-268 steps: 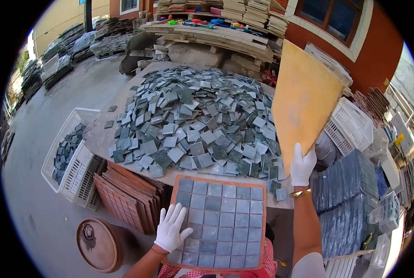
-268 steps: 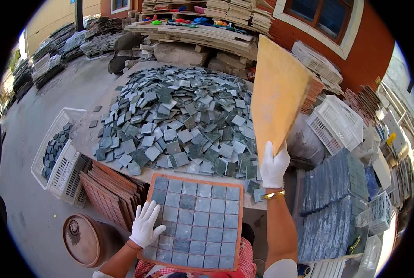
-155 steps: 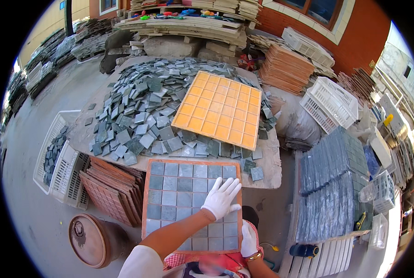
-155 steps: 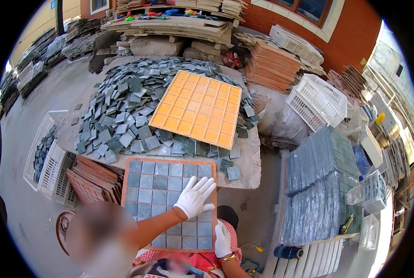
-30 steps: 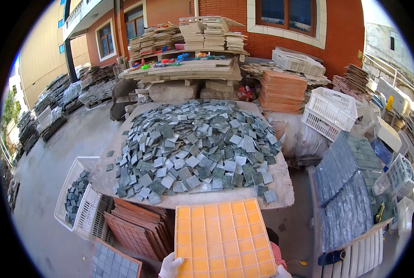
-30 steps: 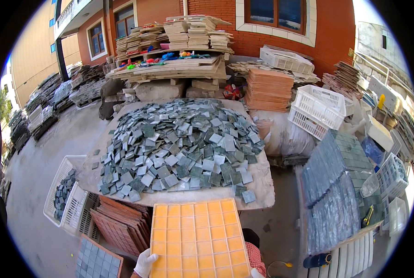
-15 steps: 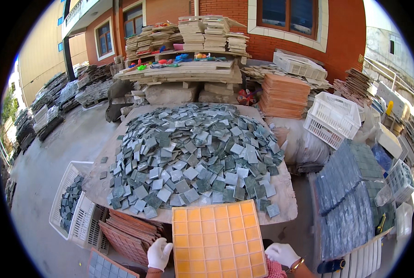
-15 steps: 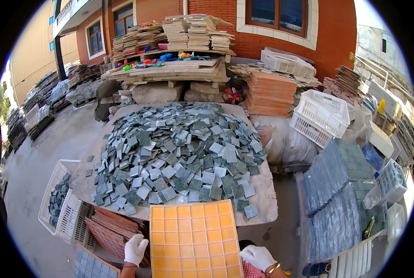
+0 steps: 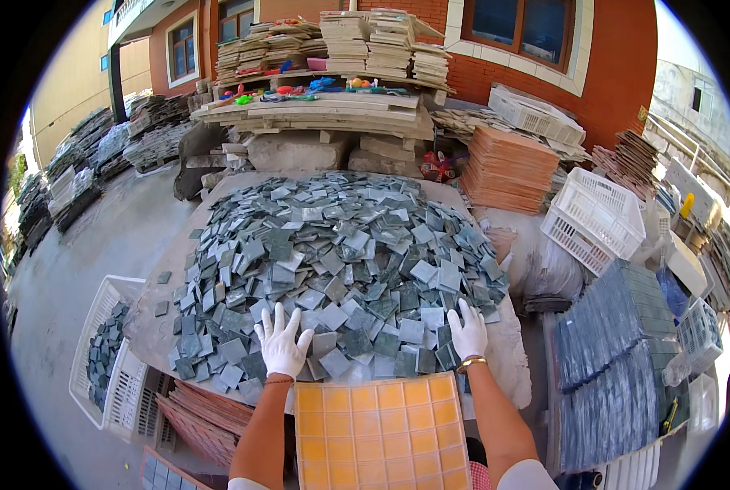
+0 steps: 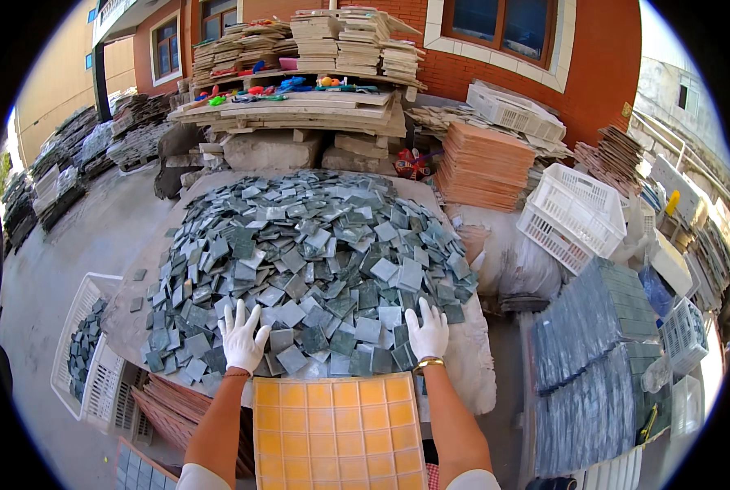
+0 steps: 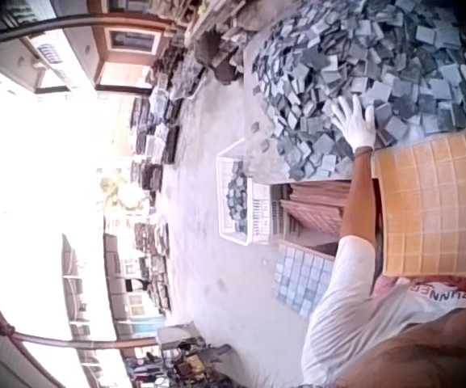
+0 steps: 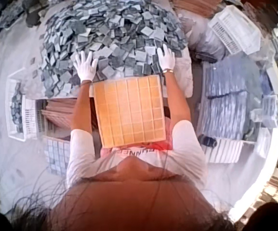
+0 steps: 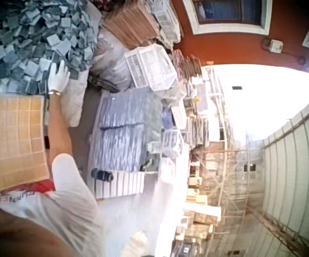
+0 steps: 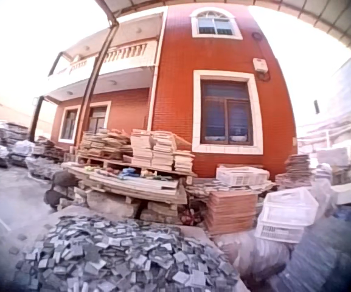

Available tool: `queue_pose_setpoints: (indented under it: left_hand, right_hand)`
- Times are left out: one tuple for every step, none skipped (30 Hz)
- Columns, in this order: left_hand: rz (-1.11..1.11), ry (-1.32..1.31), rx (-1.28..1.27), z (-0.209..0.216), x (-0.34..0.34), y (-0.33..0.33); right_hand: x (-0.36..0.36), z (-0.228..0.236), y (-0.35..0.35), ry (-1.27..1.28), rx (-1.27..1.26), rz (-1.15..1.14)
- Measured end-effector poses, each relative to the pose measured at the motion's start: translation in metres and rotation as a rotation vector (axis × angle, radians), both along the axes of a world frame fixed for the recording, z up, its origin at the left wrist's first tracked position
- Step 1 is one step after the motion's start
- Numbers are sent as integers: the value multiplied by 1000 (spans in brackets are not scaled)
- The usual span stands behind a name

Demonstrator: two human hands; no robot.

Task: The person places small square tiles onto a grid board, adjusting their positions to form a pattern. They repeatedly pick tiles from a pile, arrange them on the board, and stack completed boards nearby.

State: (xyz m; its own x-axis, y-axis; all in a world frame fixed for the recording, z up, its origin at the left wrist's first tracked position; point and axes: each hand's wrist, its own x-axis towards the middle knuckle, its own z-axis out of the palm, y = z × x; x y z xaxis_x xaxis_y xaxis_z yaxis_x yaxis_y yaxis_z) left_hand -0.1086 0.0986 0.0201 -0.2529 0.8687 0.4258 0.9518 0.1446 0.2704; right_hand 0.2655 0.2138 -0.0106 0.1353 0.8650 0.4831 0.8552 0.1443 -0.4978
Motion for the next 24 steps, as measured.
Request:
queue_pose_setpoints:
  left_hand:
    - [-21,-26,34,2,12,3]
    - [-60,-104,124,-4,21,7]
    - [-83,-137,133,3,38,11]
    - [-195,-219,165,3,51,20]
    - [-307,-300,197,2,65,28]
    - [-368,-366,200,4,79,30]
    - [-431,-426,194,3,94,28]
    - [-398,-427,165,-15,102,30]
    - [-519,-514,110,-3,114,26]
    - [-551,-576,93,-1,121,22]
    - [-583,-638,76,-4,125,13]
    - [-618,-786,122,-6,128,4]
    - [-660,-947,163,-4,135,-4]
    - [-639,-972,143,0,137,-16]
    - [-564,-861,123,13,137,-32]
    - [-510,-703,197,18,137,-46]
    - [-441,-540,264,20,132,-60]
    - [-370,-472,277,22,126,-66]
    - [-299,-403,289,25,120,-70]
    - [-237,-310,301,30,115,-67]
    - [-223,-273,283,38,102,-65]
    - [-205,-277,284,37,86,-58]
    - [-194,-285,291,31,71,-44]
    - [-201,-214,290,31,60,-24]
  right_hand:
    - [-10,6,-4,45,-38,27]
    - [-19,12,-13,89,-76,54]
    - [-24,22,-19,129,-101,69]
    - [-25,28,-24,161,-96,42]
    - [-22,22,-23,176,-32,118]
    - [-34,26,-30,210,10,166]
    - [-49,33,-40,251,48,211]
    - [-60,42,-44,273,45,274]
    - [-62,48,-47,292,38,320]
    - [-68,56,-51,315,-37,338]
    - [-70,64,-62,240,-91,421]
    - [-77,66,-72,378,-77,494]
    - [-80,64,-84,508,-69,557]
    - [-82,65,-96,502,-83,617]
    - [-79,65,-106,496,-96,671]
    - [-74,59,-110,442,-199,765]
    - [-72,65,-120,339,-247,836]
    - [-66,61,-121,276,-266,973]
    - [-59,60,-120,212,-284,1109]
    - [-51,61,-117,173,-278,1117]
    - [-48,70,-110,126,-192,1059]
    - [-46,79,-93,83,25,962]
    - [-42,78,-71,40,141,779]
    - [-32,73,-40,17,217,614]
